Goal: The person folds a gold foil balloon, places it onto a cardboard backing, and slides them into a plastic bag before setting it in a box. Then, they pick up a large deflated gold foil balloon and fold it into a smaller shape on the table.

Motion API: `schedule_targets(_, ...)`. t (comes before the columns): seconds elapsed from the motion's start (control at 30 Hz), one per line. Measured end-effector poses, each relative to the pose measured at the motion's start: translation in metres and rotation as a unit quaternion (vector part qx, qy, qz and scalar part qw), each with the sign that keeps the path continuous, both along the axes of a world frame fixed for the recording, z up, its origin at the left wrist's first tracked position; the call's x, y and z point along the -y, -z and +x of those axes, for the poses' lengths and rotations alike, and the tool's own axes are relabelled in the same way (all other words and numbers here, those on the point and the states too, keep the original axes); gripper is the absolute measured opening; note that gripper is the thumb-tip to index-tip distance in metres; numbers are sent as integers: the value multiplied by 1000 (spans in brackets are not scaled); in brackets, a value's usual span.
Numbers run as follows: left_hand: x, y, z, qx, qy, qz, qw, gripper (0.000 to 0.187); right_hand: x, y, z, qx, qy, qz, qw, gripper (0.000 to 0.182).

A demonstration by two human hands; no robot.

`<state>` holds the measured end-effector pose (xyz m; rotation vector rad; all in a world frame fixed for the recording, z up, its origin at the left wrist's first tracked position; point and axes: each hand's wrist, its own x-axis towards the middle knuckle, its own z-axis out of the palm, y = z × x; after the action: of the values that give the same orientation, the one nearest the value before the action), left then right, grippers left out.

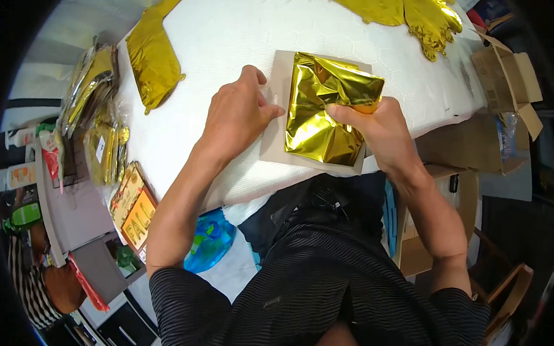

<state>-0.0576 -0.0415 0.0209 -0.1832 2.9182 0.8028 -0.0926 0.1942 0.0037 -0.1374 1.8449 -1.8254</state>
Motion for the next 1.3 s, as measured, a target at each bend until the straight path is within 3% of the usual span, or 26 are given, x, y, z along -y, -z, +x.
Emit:
schedule_targets(0.2,8,-1,-1,34,-22,59,997,40,4,8,-10,41,23,73,996,33)
schedule_targets(0.27,18,8,-4,93,-20,204,974,30,5,12,-10,15,30,51,998,38)
schedule_targets(0.5,23,11,-6,141,-15,367,919,20,7,1,-9,54,12,52,997,33)
schedule_targets(0.57,20,7,-4,177,-57,498,847,26,8,1,-9,47,11,56,997,34)
schedule_targets(0.67,14,1,-3,195,-59,553,808,36,6,2,-10,54,15,32,998,35)
schedule_targets(0.8,6,0,-7,221,-18,525,822,44,4,6,-11,47,4,39,998,36)
schedule_targets(0.9,-5,-2,-9,211,-58,522,825,47,4,1,-11,38,2,33,999,36)
schedule_targets(1.3,-13,20,-13,186,-94,477,854,35,1,4,-11,25,-3,50,998,34)
